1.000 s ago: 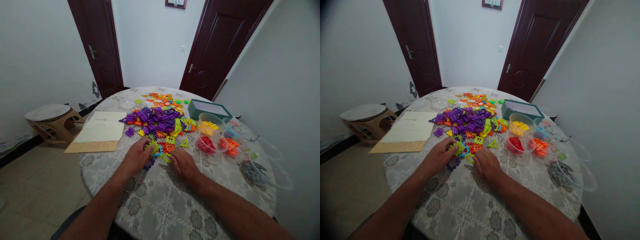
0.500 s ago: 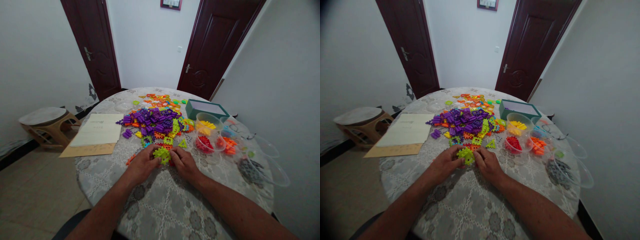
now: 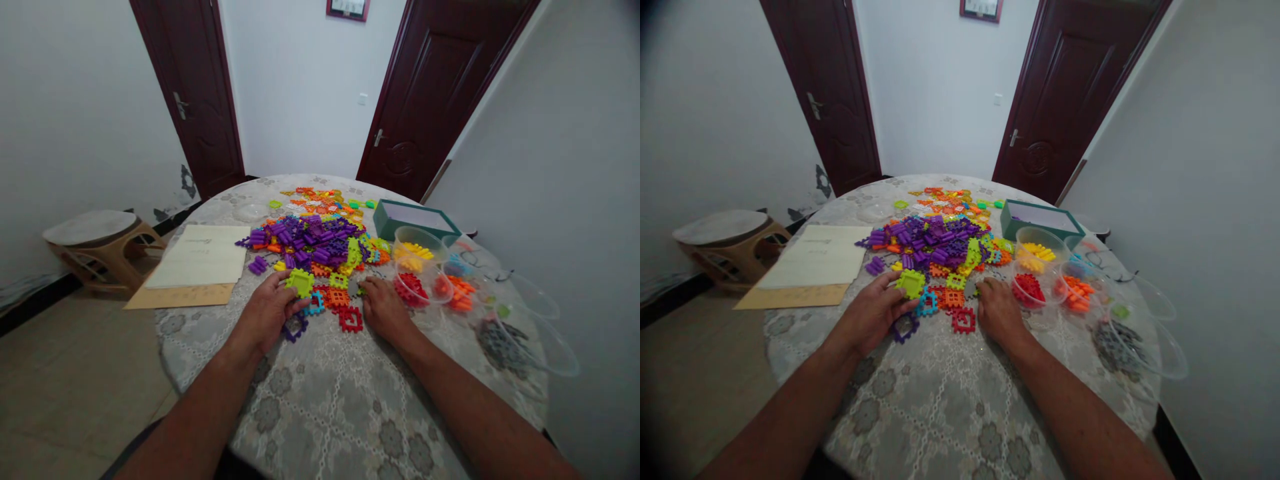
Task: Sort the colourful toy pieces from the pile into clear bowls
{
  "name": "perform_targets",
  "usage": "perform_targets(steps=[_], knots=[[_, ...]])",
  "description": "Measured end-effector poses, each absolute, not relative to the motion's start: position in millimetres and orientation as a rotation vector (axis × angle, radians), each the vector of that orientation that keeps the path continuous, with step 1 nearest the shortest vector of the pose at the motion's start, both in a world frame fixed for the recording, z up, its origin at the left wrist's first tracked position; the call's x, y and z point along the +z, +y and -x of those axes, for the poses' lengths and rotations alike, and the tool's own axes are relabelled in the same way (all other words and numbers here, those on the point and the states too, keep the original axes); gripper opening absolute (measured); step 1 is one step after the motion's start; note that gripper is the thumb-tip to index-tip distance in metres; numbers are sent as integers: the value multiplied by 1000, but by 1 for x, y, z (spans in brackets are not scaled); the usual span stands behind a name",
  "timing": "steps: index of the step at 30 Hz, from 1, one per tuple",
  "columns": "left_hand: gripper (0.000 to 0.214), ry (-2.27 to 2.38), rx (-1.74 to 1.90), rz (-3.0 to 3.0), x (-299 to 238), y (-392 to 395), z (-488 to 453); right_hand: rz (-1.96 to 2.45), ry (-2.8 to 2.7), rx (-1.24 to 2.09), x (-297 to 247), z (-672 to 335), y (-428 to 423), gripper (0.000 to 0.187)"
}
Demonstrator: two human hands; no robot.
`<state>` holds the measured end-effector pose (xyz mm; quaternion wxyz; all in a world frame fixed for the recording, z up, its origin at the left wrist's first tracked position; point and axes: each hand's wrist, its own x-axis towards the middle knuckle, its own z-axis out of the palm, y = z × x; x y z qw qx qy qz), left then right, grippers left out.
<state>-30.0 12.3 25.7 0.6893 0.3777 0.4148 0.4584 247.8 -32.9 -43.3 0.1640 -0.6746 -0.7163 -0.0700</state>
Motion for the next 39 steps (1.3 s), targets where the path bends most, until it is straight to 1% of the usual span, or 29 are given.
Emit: perform_targets(steps=[5, 11, 13, 15, 17, 19, 23, 26, 28, 30, 33, 36, 39], knots=[[44, 892, 1003, -816, 23, 12, 30, 1849, -2060, -217, -37, -242, -34, 33], [54, 886, 971, -830, 24, 8, 27, 1615, -1820, -123, -25, -235, -38, 27], [57, 882, 950, -862, 23, 6, 26, 1528, -1680, 29, -21, -228, -43, 23], [59, 884, 910, -919, 20, 5, 26, 1462, -1511, 292, -19, -217, -49, 22], [62, 881, 857, -994, 18, 3, 25, 1388, -1346, 579, -19, -204, -55, 25], [67, 878, 802, -1074, 15, 1, 23, 1310, -1235, 793, -20, -193, -59, 27], [71, 869, 720, -1220, 12, -5, 18, 1263, -1156, 1005, -20, -182, -60, 31], [64, 852, 712, -1306, 8, -10, 13, 1290, -1165, 1073, -22, -181, -59, 34], [57, 862, 718, -1350, 7, -13, 10, 1313, -1226, 1058, -24, -182, -59, 32], [51, 866, 727, -1342, 6, -13, 8, 1347, -1341, 961, -25, -185, -59, 26], [47, 851, 800, -1243, 5, -10, 9, 1403, -1590, 596, -24, -196, -54, 21], [54, 895, 891, -1120, 5, -4, 13, 1394, -1829, 139, -28, -210, -44, 31], [58, 902, 961, -988, 7, 2, 17, 1436, -1990, -90, -40, -220, -35, 36]])
